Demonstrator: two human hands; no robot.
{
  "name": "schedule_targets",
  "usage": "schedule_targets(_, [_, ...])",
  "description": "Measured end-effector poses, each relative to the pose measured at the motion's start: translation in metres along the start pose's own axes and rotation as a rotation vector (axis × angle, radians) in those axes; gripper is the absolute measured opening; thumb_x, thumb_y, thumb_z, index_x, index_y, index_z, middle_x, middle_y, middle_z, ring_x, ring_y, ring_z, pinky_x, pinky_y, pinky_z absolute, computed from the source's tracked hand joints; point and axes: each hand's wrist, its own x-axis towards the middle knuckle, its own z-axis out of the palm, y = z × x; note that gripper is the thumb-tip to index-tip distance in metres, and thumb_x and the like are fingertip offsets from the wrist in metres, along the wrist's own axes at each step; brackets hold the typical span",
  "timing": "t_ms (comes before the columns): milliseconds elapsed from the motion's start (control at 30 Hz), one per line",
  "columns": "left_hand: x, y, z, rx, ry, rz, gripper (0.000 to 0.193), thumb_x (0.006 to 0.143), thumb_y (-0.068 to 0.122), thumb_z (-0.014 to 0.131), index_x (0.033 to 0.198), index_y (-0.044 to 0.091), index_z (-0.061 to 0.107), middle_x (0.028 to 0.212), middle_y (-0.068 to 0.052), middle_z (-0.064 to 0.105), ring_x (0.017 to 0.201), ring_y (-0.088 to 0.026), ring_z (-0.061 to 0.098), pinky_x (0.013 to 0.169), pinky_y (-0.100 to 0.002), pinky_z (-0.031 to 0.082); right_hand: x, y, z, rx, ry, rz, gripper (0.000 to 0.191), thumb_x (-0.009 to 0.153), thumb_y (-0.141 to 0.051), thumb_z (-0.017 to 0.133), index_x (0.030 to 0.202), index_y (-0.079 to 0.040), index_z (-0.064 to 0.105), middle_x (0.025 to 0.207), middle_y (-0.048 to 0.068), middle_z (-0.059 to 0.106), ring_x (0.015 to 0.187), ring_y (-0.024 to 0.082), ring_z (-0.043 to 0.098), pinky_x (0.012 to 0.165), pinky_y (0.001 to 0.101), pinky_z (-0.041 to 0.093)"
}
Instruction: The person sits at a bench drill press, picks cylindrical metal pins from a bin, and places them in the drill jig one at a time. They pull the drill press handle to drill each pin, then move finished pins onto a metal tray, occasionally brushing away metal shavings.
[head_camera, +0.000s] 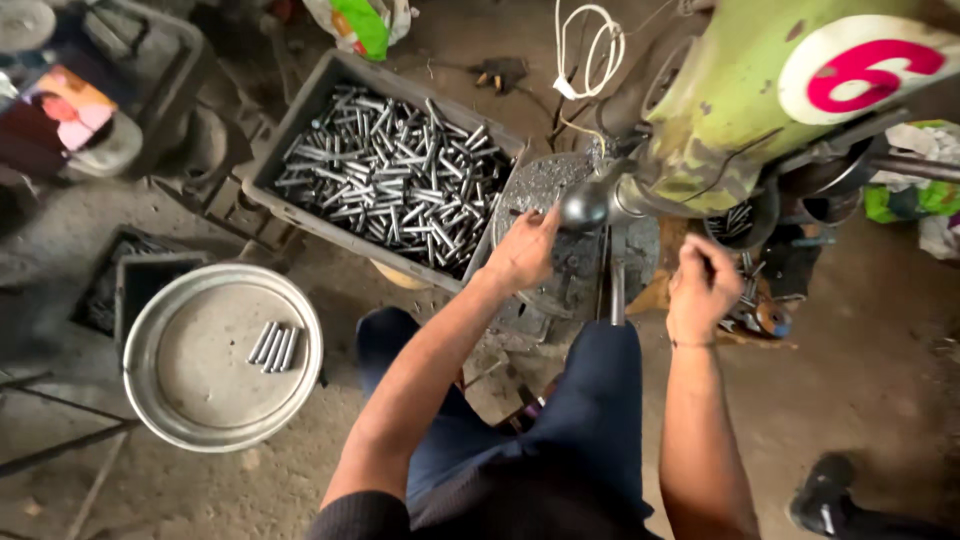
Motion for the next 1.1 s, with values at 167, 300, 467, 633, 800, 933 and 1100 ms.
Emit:
schedule_targets(167, [0.007, -0.003, -0.021, -0.013, -0.004, -0.103, 0.082, 0.076, 0.003, 0.062, 0.154, -0.004, 0.039, 0.113, -0.025, 0.067, 0.112, -0.042, 0.059, 0.103, -0.046, 0.045, 0.019, -0.027, 0.008, -0.022, 0.068, -0.042, 0.007, 0.101, -0.003, 0.068, 0.107, -0.004, 0.069, 0.077, 0.0, 0.06, 0.051, 0.007, 0.047, 0.044, 0.0242, 0.036])
schedule_targets(300, [0.04, -0.022, -0.028, 0.141, 0.047, -0.055, 0.049, 0.085, 0.008, 0.056, 0.134, 0.01, 0.063, 0.124, -0.02, 0.063, 0.12, -0.037, 0.055, 0.103, -0.046, 0.045, 0.018, -0.033, -0.011, -0.003, 0.052, -0.026, 0.009, 0.102, -0.003, 0.066, 0.11, -0.005, 0.07, 0.078, 0.0, 0.059, 0.053, 0.007, 0.048, 0.045, 0.0243, 0.036])
schedule_targets(467, [0.074, -0.04, -0.015, 0.187, -0.041, 0.031, 0.021, 0.093, 0.016, 0.056, 0.104, 0.009, 0.073, 0.13, -0.014, 0.062, 0.125, -0.034, 0.055, 0.106, -0.046, 0.045, 0.01, -0.023, -0.035, -0.033, 0.057, -0.024, 0.009, 0.103, -0.001, 0.066, 0.11, -0.005, 0.07, 0.082, 0.0, 0.061, 0.057, 0.007, 0.049, 0.047, 0.0242, 0.037])
schedule_targets(633, [0.067, -0.051, -0.029, 0.393, -0.167, 0.099, 0.032, 0.079, 0.014, 0.064, 0.109, 0.006, 0.072, 0.128, -0.021, 0.059, 0.126, -0.038, 0.053, 0.107, -0.047, 0.043, -0.004, -0.01, -0.058, -0.078, 0.086, -0.057, 0.008, 0.102, -0.001, 0.067, 0.11, -0.004, 0.07, 0.076, 0.0, 0.058, 0.055, 0.007, 0.048, 0.047, 0.0244, 0.037])
schedule_targets(800, [0.05, -0.05, -0.061, 0.209, -0.163, 0.005, 0.039, 0.079, 0.012, 0.067, 0.117, 0.001, 0.066, 0.128, -0.026, 0.055, 0.116, -0.042, 0.059, 0.098, -0.047, 0.049, -0.025, -0.006, -0.069, -0.063, 0.134, -0.007, 0.008, 0.102, -0.003, 0.069, 0.11, -0.004, 0.071, 0.077, -0.001, 0.058, 0.057, 0.006, 0.049, 0.048, 0.0234, 0.037])
schedule_targets(933, [0.048, -0.045, -0.059, 0.216, -0.142, 0.068, 0.04, 0.082, 0.009, 0.066, 0.122, 0.0, 0.063, 0.125, -0.021, 0.059, 0.104, -0.041, 0.066, 0.088, -0.048, 0.055, -0.041, -0.005, -0.067, -0.086, 0.177, 0.054, 0.009, 0.101, -0.005, 0.069, 0.11, -0.005, 0.07, 0.084, -0.003, 0.062, 0.06, 0.004, 0.049, 0.049, 0.0218, 0.037])
schedule_targets(1100, [0.047, -0.054, -0.047, 0.249, -0.205, 0.012, 0.042, 0.084, 0.003, 0.061, 0.126, 0.0, 0.059, 0.126, -0.022, 0.057, 0.094, -0.041, 0.07, 0.078, -0.049, 0.058, -0.046, 0.003, -0.065, -0.062, 0.117, 0.026, 0.009, 0.101, -0.005, 0.069, 0.11, -0.004, 0.071, 0.078, -0.002, 0.06, 0.057, 0.004, 0.048, 0.05, 0.0221, 0.038])
